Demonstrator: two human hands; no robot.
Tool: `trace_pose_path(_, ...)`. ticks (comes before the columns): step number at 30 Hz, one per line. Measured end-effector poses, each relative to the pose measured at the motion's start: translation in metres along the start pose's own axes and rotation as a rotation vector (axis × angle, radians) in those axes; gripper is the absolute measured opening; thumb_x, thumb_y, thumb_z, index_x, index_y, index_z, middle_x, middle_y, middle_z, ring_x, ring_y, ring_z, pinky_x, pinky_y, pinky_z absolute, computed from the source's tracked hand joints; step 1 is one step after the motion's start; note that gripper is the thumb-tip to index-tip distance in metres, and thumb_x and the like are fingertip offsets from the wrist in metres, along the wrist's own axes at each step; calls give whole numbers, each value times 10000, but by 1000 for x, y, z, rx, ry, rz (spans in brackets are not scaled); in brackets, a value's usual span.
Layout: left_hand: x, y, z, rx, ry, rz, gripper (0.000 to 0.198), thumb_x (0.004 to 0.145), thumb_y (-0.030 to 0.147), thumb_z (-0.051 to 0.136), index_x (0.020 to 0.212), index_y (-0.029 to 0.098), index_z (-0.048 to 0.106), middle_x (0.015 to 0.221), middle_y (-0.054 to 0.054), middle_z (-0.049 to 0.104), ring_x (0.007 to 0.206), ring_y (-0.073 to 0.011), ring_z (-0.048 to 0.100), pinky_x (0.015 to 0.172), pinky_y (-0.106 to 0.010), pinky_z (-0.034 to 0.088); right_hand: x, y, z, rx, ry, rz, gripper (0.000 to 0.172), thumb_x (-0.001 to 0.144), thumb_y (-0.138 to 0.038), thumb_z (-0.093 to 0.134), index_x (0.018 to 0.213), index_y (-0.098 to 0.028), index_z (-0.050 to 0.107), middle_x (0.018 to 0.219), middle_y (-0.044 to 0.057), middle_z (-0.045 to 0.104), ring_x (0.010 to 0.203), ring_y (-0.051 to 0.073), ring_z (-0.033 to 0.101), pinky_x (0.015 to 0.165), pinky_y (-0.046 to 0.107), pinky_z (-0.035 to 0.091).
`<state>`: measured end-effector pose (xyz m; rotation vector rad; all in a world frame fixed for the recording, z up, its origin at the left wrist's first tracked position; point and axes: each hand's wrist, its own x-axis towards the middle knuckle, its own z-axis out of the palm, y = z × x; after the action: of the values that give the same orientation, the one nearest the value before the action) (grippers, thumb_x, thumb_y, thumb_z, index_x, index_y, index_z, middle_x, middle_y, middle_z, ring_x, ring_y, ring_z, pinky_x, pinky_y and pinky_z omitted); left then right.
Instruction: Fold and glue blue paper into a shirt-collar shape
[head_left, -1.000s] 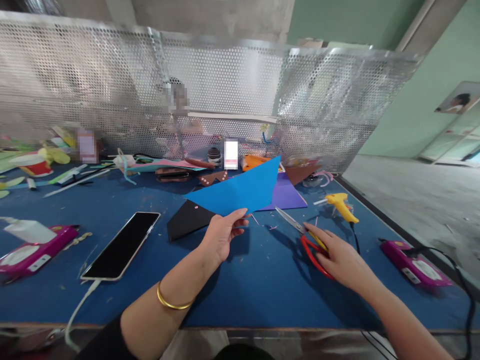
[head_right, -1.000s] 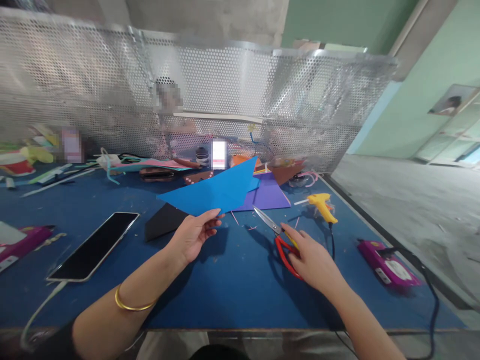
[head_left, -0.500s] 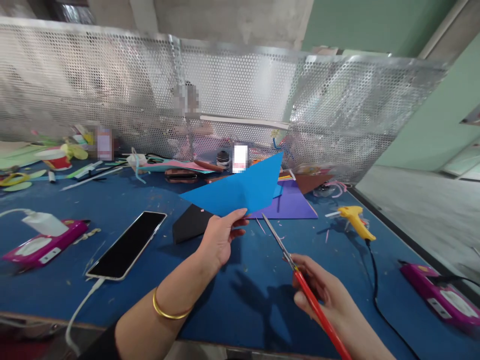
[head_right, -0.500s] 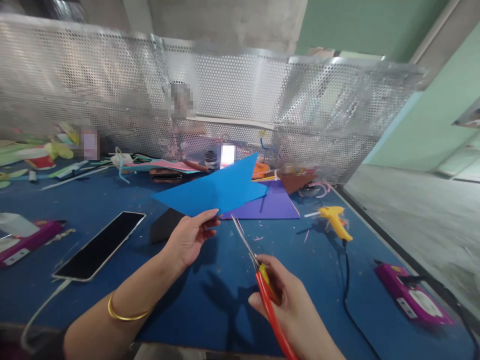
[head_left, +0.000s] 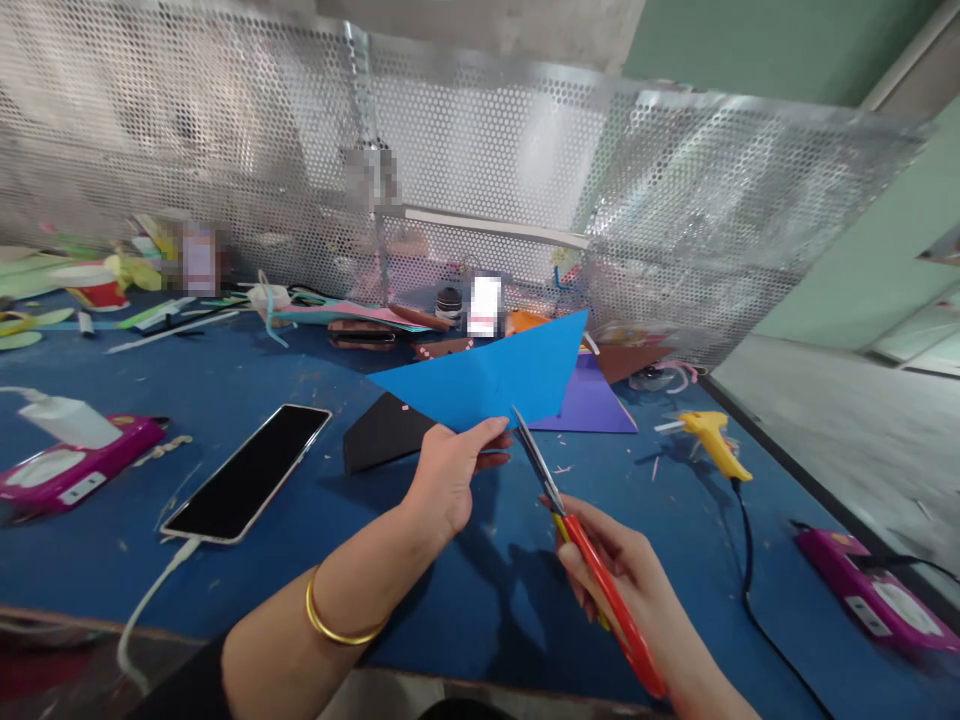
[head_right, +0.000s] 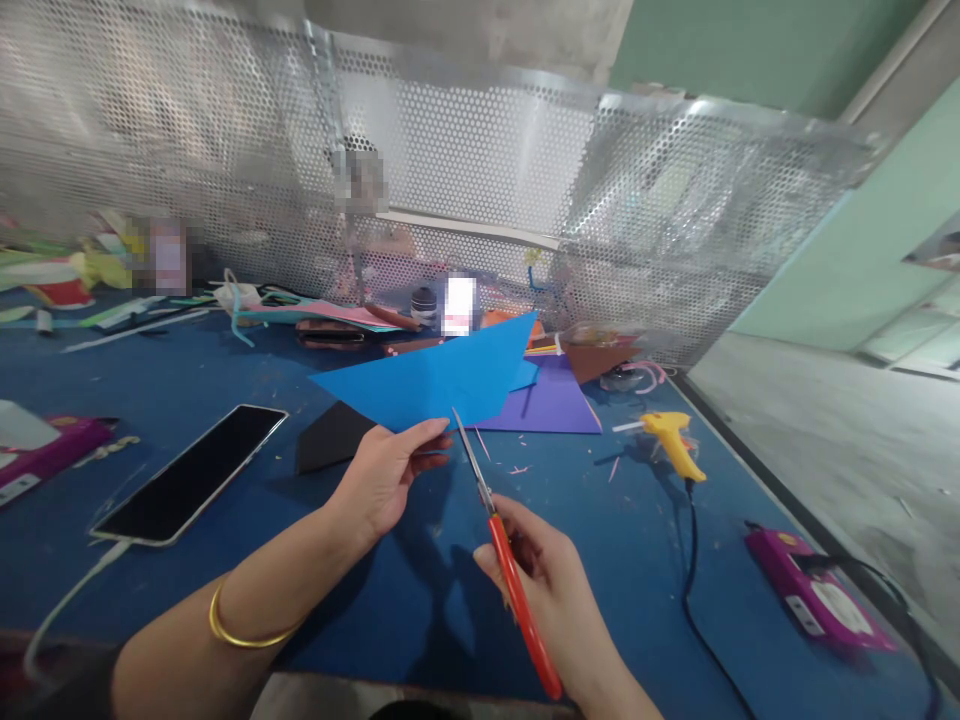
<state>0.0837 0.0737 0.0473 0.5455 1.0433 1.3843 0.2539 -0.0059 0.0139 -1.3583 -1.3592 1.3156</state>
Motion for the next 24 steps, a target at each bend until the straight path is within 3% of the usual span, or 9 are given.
trace_pose_path(10,0,-4,0,-26,5,19,179,547,203,846,619,93,724,616,-64,700,613,-171,677,615,-286,578,4,19,6,-2,70,-36,746,716,-679,734,1244,-157,660,487,-75,459,373,80,384,350,208,321)
trace_pose_path(17,-1,-6,1,-22,18,14,194,541,192,862,608,93,709,589,-55,680,591,-170,667,614,-299,580,-2,3,14,43,97,25,717,713,-659,756,1227,-167,671,478,-69,479,395,87,406,381,215,344)
trace_pose_path(24,-3,-5,2,-9,16,1,211,543,205,879,590,87,711,573,-61,674,588,-170,663,633,-311,582,-3,4,13,66,87,47,730,712,-653,762,1257,-178,664,476,-76,450,390,80,375,369,209,316)
